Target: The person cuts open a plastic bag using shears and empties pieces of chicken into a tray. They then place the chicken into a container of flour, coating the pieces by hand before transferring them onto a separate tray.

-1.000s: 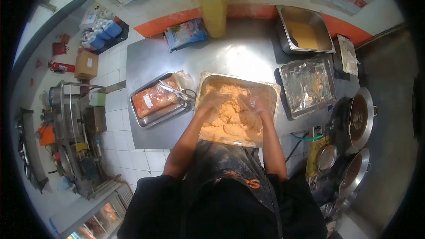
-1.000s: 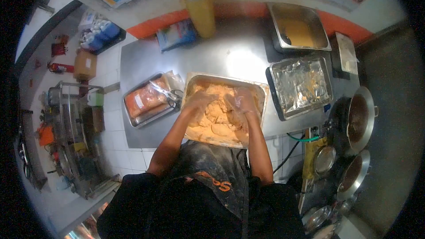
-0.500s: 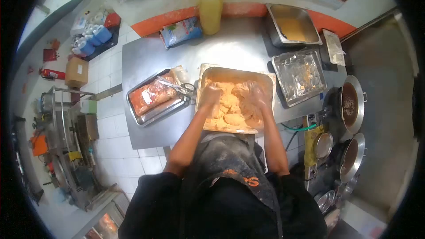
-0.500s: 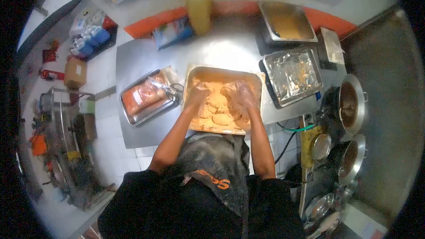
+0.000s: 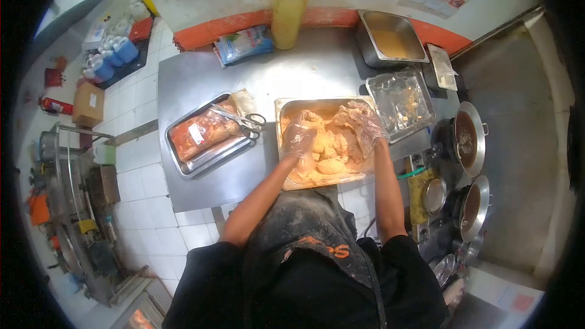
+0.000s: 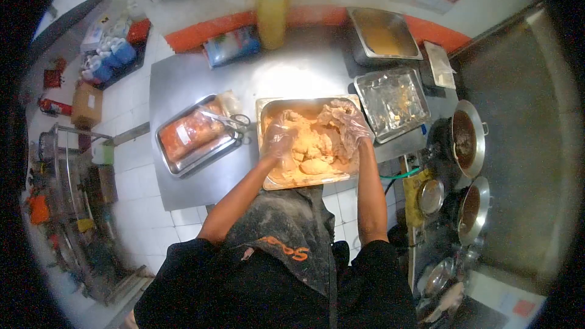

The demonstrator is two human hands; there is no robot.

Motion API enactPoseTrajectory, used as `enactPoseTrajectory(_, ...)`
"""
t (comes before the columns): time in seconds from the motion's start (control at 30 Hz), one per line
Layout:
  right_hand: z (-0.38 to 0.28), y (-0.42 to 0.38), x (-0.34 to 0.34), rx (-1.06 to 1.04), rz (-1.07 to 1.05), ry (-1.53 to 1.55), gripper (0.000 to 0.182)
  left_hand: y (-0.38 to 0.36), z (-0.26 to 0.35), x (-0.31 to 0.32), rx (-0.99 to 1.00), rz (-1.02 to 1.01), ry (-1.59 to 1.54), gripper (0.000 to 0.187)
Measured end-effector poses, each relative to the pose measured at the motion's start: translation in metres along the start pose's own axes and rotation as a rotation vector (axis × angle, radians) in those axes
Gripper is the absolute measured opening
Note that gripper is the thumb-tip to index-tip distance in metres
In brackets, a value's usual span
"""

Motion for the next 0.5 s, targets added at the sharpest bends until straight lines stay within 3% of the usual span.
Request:
enactPoseTrajectory(0.03, 0.034, 0.024, -0.028, 0.064, 0.056, -0.119, 0.037, -0.002, 0.037, -0.007, 0.268, 0.156, 0.288, 0.06)
enactPoseTrajectory(0.07, 0.004, 0.005, -0.01, 0.053, 0.062, -0.125, 0.037, -0.008, 0.074, -0.007, 0.542, 0.318, 0.573, 0.064)
enactPoseTrajectory(0.1, -0.03, -0.021, 0.014, -0.037, 0.001, -0.342, 0.04, -0.007, 0.089, -0.006, 0.55, 0.318, 0.564, 0.064)
enactPoseTrajectory(0.13, -0.058, -0.042, 0.036, -0.123, -0.058, -0.56, 0.043, -0.003, 0.09, -0.002, 0.427, 0.207, 0.501, 0.068)
enactPoseTrajectory(0.17, -0.047, -0.024, 0.047, -0.208, -0.191, -0.382, 0.054, 0.0, 0.092, 0.003, 0.305, 0.093, 0.439, 0.073)
enactPoseTrajectory(0.2, -0.03, -0.015, 0.037, -0.208, -0.178, -0.384, 0.054, -0.003, 0.104, 0.006, 0.308, 0.081, 0.436, 0.073)
enactPoseTrajectory(0.27, -0.023, -0.03, 0.058, -0.161, -0.044, -1.149, 0.061, -0.012, 0.126, 0.029, 0.363, -0.156, 0.285, 0.079)
enactPoseTrajectory(0.33, -0.022, -0.031, 0.059, -0.107, -0.053, -1.116, 0.065, -0.008, 0.125, 0.037, 0.405, -0.215, 0.449, 0.087)
enactPoseTrajectory(0.4, -0.027, -0.035, 0.059, -0.062, -0.072, -1.087, 0.069, -0.005, 0.117, 0.038, 0.512, -0.234, 0.278, 0.094)
enactPoseTrajectory(0.43, -0.036, -0.043, 0.064, -0.1, -0.071, -1.044, 0.069, -0.021, 0.13, 0.027, 0.459, -0.08, 0.368, 0.102)
enactPoseTrajectory(0.5, -0.054, -0.067, 0.073, -0.11, -0.079, -0.94, 0.065, -0.015, 0.117, 0.025, 0.421, -0.145, 0.213, 0.094)
Point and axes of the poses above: each hand's wrist, its own y-axis towards the middle knuckle, its own x-axis out of the palm, z = x × y, the point moved 8 cm from there along y, towards the middle knuckle, and after that the axes turned 1 degree about y, right-handed, at the moved point
